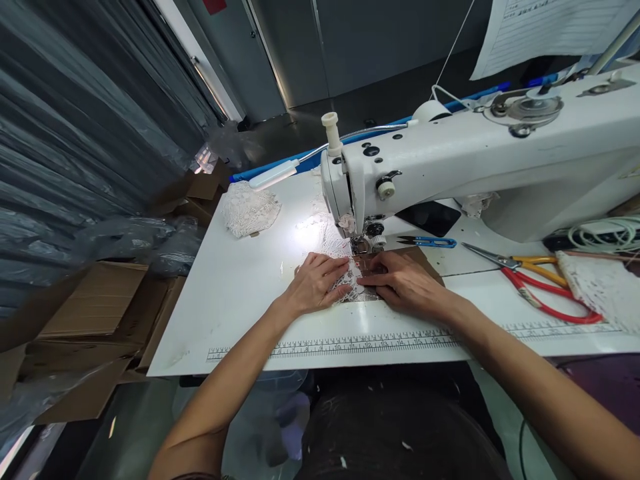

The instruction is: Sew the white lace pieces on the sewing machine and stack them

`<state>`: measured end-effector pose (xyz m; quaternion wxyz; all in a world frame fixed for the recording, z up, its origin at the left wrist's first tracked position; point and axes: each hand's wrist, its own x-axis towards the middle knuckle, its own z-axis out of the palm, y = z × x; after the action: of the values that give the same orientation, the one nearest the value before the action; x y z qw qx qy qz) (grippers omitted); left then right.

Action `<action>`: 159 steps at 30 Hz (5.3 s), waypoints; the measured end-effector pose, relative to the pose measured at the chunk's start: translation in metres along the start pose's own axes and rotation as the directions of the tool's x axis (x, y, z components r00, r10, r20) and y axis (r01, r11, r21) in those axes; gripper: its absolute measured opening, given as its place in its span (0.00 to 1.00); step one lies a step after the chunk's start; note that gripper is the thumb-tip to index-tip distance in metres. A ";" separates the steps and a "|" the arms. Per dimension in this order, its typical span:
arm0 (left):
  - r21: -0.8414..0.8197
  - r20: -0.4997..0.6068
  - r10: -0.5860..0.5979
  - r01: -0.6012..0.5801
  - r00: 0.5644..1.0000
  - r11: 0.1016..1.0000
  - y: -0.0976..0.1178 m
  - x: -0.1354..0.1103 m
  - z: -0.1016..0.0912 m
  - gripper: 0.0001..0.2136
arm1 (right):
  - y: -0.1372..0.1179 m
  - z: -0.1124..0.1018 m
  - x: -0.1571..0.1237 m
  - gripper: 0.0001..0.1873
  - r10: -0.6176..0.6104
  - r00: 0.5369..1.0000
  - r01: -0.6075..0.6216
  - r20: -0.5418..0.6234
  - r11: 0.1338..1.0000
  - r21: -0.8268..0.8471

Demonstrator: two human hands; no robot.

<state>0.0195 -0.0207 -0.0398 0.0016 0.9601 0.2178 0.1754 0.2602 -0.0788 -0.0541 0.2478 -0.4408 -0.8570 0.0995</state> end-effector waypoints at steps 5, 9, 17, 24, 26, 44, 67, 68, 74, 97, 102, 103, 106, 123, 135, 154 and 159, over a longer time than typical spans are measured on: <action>0.069 0.025 0.000 -0.002 1.000 0.998 0.003 0.000 -0.001 0.18 | -0.002 -0.003 0.000 0.19 0.013 0.999 -0.013 0.030 1.000 0.021; 0.075 0.009 0.027 -0.027 1.000 0.997 0.002 0.000 0.001 0.19 | -0.002 -0.004 0.001 0.18 0.026 0.998 -0.027 0.049 0.999 0.020; 0.024 0.006 -0.024 0.023 1.000 0.999 0.001 0.000 0.003 0.22 | -0.003 -0.006 0.001 0.17 0.032 0.998 -0.033 0.044 0.999 0.019; 0.064 0.010 -0.039 0.039 0.999 0.997 0.002 -0.001 0.007 0.24 | -0.003 -0.005 0.000 0.17 0.038 0.999 -0.039 0.034 0.999 0.024; 0.088 -0.004 -0.053 0.053 0.999 0.995 0.005 0.000 0.008 0.22 | -0.002 -0.003 -0.001 0.17 0.043 0.998 -0.043 0.035 0.999 0.016; 0.095 0.101 -0.031 0.021 0.994 0.995 -0.013 0.021 0.001 0.20 | 0.001 0.007 0.008 0.18 0.068 0.998 -0.068 -0.006 0.997 -0.027; -0.055 -0.016 -0.075 0.074 0.997 0.996 -0.020 0.016 0.015 0.17 | -0.006 0.007 0.012 0.18 0.148 0.989 -0.149 -0.016 0.986 -0.072; -0.057 -0.017 -0.075 0.074 0.997 0.996 -0.021 0.016 0.016 0.17 | -0.006 0.007 0.012 0.18 0.142 0.990 -0.143 -0.020 0.987 -0.074; -0.026 -0.022 -0.060 0.060 0.998 0.998 -0.020 0.016 0.014 0.16 | -0.005 0.011 0.011 0.19 0.128 0.991 -0.131 -0.042 0.989 -0.071; 0.141 -0.004 -0.018 0.018 1.000 0.990 -0.016 0.019 0.010 0.19 | -0.006 0.012 0.009 0.20 0.167 0.985 -0.169 -0.039 0.985 -0.035; 0.130 0.000 -0.008 0.008 1.000 0.992 -0.018 0.018 0.011 0.19 | -0.005 0.013 0.007 0.19 0.185 0.982 -0.186 -0.033 0.982 -0.024; 0.126 -0.001 -0.011 0.011 1.000 0.992 -0.018 0.018 0.012 0.19 | -0.005 0.013 0.007 0.19 0.187 0.982 -0.188 -0.032 0.982 -0.021; 0.119 -0.001 -0.016 0.016 1.000 0.993 -0.019 0.017 0.012 0.19 | -0.004 0.012 0.008 0.19 0.186 0.982 -0.187 -0.029 0.982 -0.012; 0.087 -0.094 0.048 -0.040 0.994 0.995 -0.017 0.017 0.018 0.15 | -0.006 0.009 0.009 0.19 0.120 0.992 -0.121 -0.029 0.992 -0.030; 0.074 -0.069 -0.025 0.030 0.997 0.997 -0.019 0.022 0.017 0.14 | -0.005 0.008 0.017 0.19 0.140 0.990 -0.140 -0.011 0.975 -0.175; 0.072 -0.127 -0.206 0.217 0.970 0.974 -0.014 0.026 0.015 0.16 | 0.006 0.009 0.009 0.20 0.295 0.935 -0.290 -0.195 0.956 0.052; -0.013 -0.174 -0.026 0.024 0.984 1.000 -0.027 0.020 -0.001 0.08 | 0.012 0.009 0.007 0.09 0.320 0.923 -0.306 -0.212 0.947 0.096</action>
<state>0.0248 0.0124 -0.0344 -0.0099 0.9382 0.2283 0.2598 0.2608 -0.0653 -0.0643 0.3374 -0.5727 -0.7385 0.1134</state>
